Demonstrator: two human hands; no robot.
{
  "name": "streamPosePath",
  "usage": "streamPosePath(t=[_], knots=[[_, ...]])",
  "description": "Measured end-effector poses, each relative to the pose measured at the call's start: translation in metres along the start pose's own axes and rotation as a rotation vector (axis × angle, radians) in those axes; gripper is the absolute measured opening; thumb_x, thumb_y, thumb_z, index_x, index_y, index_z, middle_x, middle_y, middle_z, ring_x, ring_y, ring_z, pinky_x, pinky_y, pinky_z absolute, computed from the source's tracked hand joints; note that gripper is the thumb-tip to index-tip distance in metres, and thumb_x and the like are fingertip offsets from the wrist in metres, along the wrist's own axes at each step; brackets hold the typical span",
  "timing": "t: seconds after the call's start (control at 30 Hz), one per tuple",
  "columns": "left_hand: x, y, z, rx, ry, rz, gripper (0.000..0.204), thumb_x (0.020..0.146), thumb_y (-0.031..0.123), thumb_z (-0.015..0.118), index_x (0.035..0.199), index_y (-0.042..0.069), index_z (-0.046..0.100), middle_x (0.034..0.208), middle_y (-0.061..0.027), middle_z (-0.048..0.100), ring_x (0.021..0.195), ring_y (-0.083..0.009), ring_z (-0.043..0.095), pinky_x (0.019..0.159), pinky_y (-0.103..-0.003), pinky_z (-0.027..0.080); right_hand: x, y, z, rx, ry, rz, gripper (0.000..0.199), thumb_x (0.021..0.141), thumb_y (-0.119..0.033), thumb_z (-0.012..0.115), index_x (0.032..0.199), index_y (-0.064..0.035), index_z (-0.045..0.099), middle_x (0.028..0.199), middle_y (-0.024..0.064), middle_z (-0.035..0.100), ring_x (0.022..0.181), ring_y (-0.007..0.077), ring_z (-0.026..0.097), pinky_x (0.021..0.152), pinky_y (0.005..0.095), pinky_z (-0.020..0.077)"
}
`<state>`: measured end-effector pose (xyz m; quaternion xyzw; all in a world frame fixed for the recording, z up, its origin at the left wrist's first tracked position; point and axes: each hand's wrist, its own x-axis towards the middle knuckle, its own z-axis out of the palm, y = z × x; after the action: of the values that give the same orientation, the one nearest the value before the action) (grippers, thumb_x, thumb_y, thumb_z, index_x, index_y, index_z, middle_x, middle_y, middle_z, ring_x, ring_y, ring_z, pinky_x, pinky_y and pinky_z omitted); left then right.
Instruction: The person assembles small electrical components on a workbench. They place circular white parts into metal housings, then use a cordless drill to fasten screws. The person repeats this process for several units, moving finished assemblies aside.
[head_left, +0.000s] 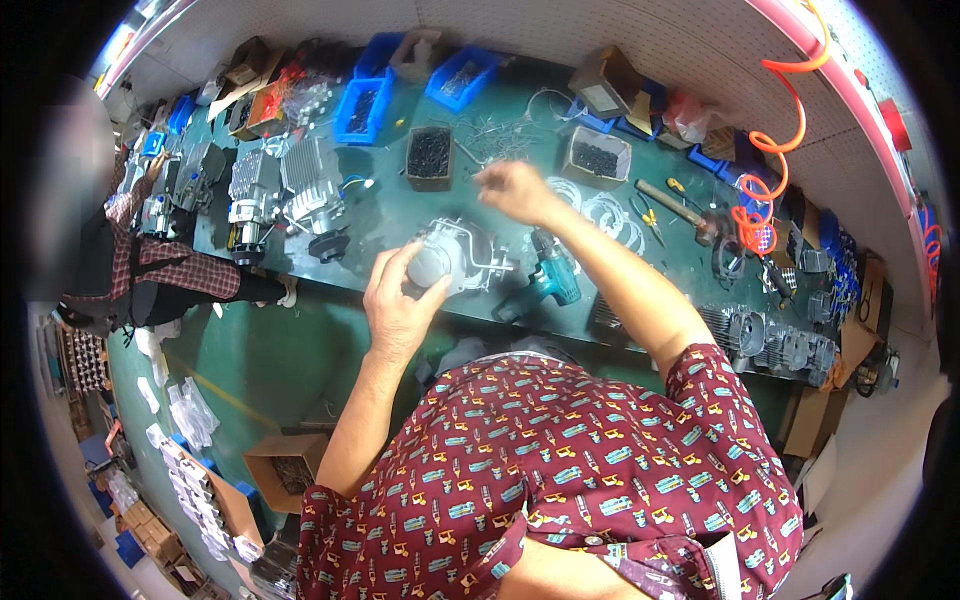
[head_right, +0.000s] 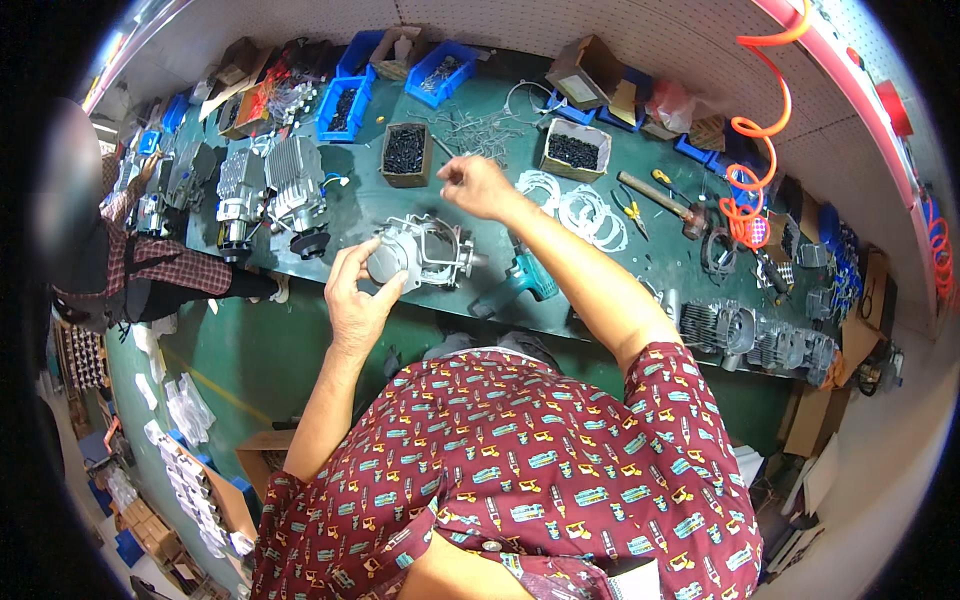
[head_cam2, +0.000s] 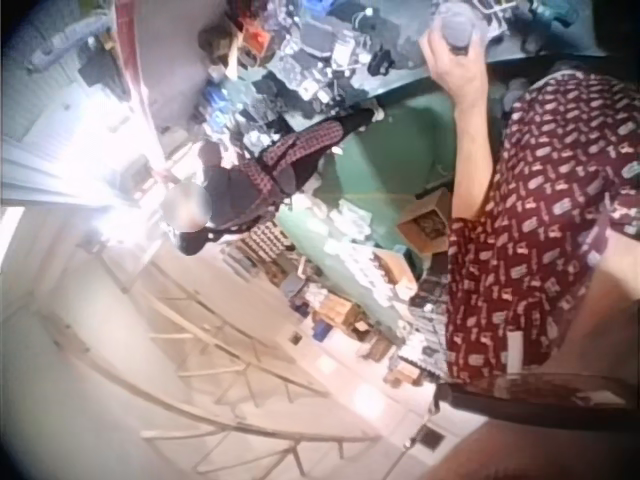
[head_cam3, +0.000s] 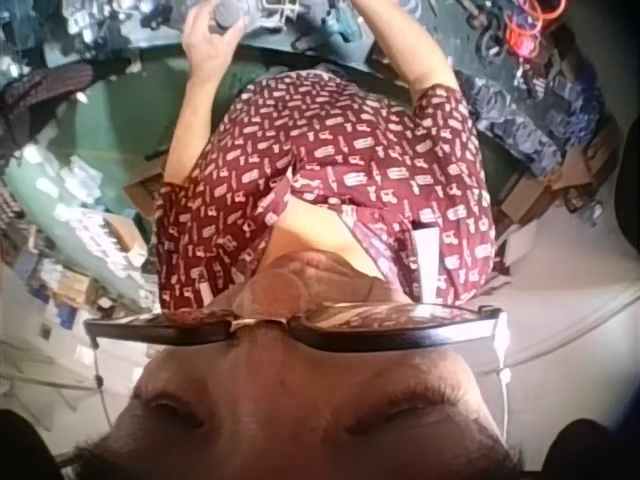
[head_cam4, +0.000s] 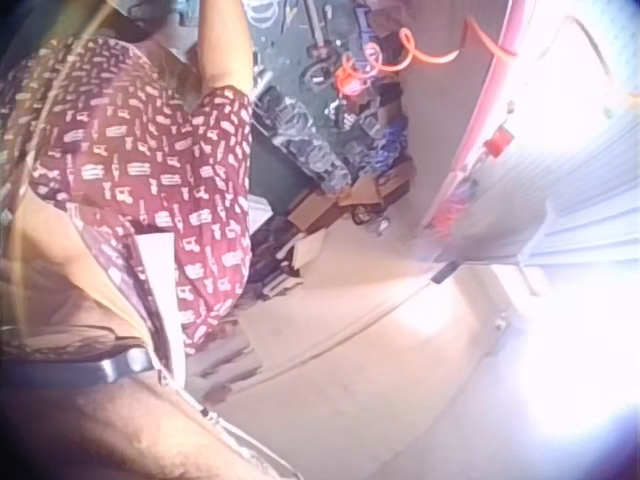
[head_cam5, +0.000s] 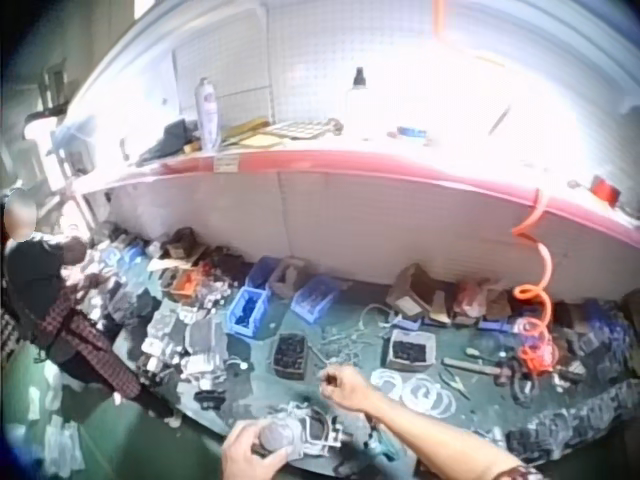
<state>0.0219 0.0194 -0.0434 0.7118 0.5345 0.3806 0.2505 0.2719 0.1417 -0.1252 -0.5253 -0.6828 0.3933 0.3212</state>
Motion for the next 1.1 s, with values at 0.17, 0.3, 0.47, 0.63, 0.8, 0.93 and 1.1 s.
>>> streamPosePath(t=[0.17,0.3,0.47,0.63,0.8,0.93,1.1], knots=[[-0.006,-0.008,0.006,-0.026,-0.001,-0.032,0.052,0.072,0.000,0.084,0.121,-0.003,0.064,0.112,-0.0114,0.064,0.091,-0.0189,0.068,0.077,-0.029,0.055,-0.019,-0.007,0.031,-0.400,-0.227,0.164,0.060,0.074,-0.024,0.079,0.129,-0.0075,0.063,0.119,0.0184,0.068,0.112,0.0348,0.066,0.098,0.0440,0.0536],[-0.015,-0.001,0.003,-0.063,0.046,-0.123,0.052,0.073,-0.001,0.083,0.121,-0.003,0.065,0.111,-0.0098,0.064,0.090,-0.0169,0.067,0.077,-0.028,0.054,-0.025,-0.015,0.051,-0.461,-0.206,0.251,0.046,0.080,-0.012,0.071,0.124,-0.0069,0.062,0.124,0.0199,0.063,0.115,0.0383,0.064,0.097,0.0478,0.0529],[-0.021,-0.002,0.000,-0.030,0.084,-0.105,0.052,0.073,-0.001,0.083,0.121,-0.002,0.065,0.111,-0.0088,0.063,0.090,-0.0155,0.067,0.076,-0.027,0.054,-0.026,-0.003,0.062,-0.365,-0.120,0.287,0.041,0.079,-0.005,0.066,0.120,-0.0061,0.064,0.120,0.0217,0.065,0.113,0.0401,0.065,0.095,0.0481,0.0535],[-0.023,-0.004,0.001,-0.078,0.104,-0.142,0.053,0.070,0.002,0.086,0.120,-0.001,0.066,0.115,-0.0124,0.064,0.091,-0.0206,0.069,0.076,-0.030,0.057,-0.024,-0.005,0.061,-0.375,-0.148,0.297,0.040,0.079,-0.006,0.067,0.119,-0.0067,0.065,0.117,0.0209,0.067,0.111,0.0399,0.065,0.094,0.0476,0.0543],[-0.022,-0.005,0.000,-0.050,0.105,-0.128,0.054,0.069,0.003,0.087,0.120,0.001,0.066,0.114,-0.0121,0.065,0.092,-0.0211,0.069,0.076,-0.031,0.056,-0.022,-0.009,0.057,-0.375,-0.195,0.339,0.045,0.078,-0.009,0.071,0.123,-0.0076,0.065,0.123,0.0201,0.066,0.114,0.0378,0.065,0.095,0.0464,0.0543],[-0.018,0.000,-0.002,-0.024,0.068,-0.102,0.054,0.071,0.002,0.085,0.121,-0.001,0.065,0.115,-0.0112,0.064,0.095,-0.0193,0.068,0.080,-0.029,0.055,-0.020,-0.009,0.041,-0.326,-0.150,0.206,0.044,0.079,-0.014,0.071,0.123,-0.0062,0.067,0.118,0.0204,0.070,0.109,0.0351,0.068,0.093,0.0442,0.0558],[-0.007,-0.001,0.004,0.026,0.000,-0.032,0.057,0.070,0.004,0.085,0.123,0.001,0.065,0.114,-0.0121,0.065,0.098,-0.0231,0.065,0.081,-0.033,0.053,0.004,-0.045,-0.001,0.332,-0.320,0.129,0.042,0.084,-0.024,0.072,0.118,0.0006,0.069,0.101,0.0122,0.074,0.088,0.0168,0.070,0.079,0.0327,0.0571]])
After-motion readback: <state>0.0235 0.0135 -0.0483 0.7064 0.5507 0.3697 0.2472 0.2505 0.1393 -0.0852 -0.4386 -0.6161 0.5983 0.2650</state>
